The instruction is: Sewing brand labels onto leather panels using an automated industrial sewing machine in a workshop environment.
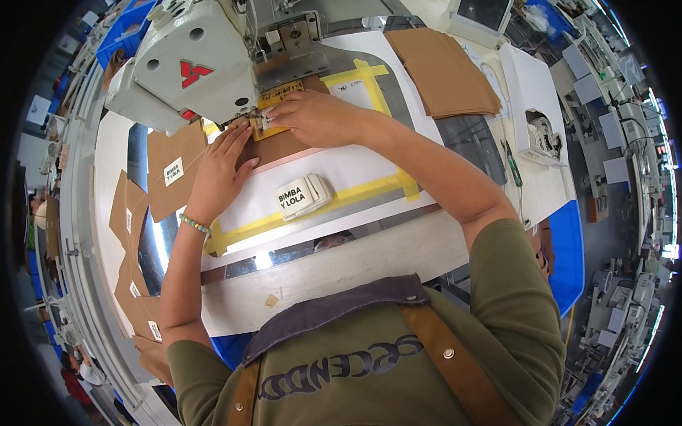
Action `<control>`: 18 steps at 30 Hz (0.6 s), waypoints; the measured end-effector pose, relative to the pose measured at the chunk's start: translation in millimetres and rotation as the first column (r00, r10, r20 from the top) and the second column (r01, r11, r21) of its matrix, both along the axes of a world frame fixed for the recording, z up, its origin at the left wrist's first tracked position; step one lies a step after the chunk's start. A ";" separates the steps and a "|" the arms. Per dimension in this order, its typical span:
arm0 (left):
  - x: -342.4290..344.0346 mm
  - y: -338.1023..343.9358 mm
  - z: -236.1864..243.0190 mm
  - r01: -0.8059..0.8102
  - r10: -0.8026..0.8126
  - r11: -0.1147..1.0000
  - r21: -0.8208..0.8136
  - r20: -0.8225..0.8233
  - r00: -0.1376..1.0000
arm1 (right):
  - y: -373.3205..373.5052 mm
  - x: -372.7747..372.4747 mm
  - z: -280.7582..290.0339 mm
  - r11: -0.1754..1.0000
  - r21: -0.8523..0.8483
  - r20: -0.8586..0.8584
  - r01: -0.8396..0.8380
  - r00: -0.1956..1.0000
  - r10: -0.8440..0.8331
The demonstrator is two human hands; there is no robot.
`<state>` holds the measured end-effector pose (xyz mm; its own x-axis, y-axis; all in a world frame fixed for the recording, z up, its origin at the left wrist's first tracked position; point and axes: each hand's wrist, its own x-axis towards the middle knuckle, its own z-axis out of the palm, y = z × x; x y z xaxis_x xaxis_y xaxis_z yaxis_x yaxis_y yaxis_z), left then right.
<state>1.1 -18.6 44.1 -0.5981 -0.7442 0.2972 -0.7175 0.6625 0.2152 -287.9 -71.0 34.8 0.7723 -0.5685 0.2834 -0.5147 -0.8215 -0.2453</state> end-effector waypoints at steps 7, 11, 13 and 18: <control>8.5 -7.7 -0.1 -0.052 0.052 0.998 0.023 -0.001 0.999 | -11.5 2.9 7.0 0.993 0.108 0.046 0.041 0.998 -0.046; 9.3 -7.9 1.6 -0.068 0.068 0.998 0.010 -0.021 0.997 | -16.3 4.4 -1.5 0.991 0.126 0.085 0.038 0.995 -0.049; 8.2 -8.6 5.5 -0.079 0.080 0.996 0.051 -0.020 0.997 | -18.0 -1.2 -0.4 0.990 0.135 0.094 0.040 0.994 -0.053; 11.1 -8.3 6.3 -0.057 0.059 0.998 0.033 -0.060 0.996 | -17.9 -26.3 19.8 0.991 0.004 -0.127 0.130 0.983 -0.129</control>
<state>12.1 -27.0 50.4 -0.5355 -0.7866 0.3074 -0.7394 0.6126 0.2794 -314.2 -88.9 54.6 0.7210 -0.6691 0.1804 -0.6442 -0.7431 -0.1812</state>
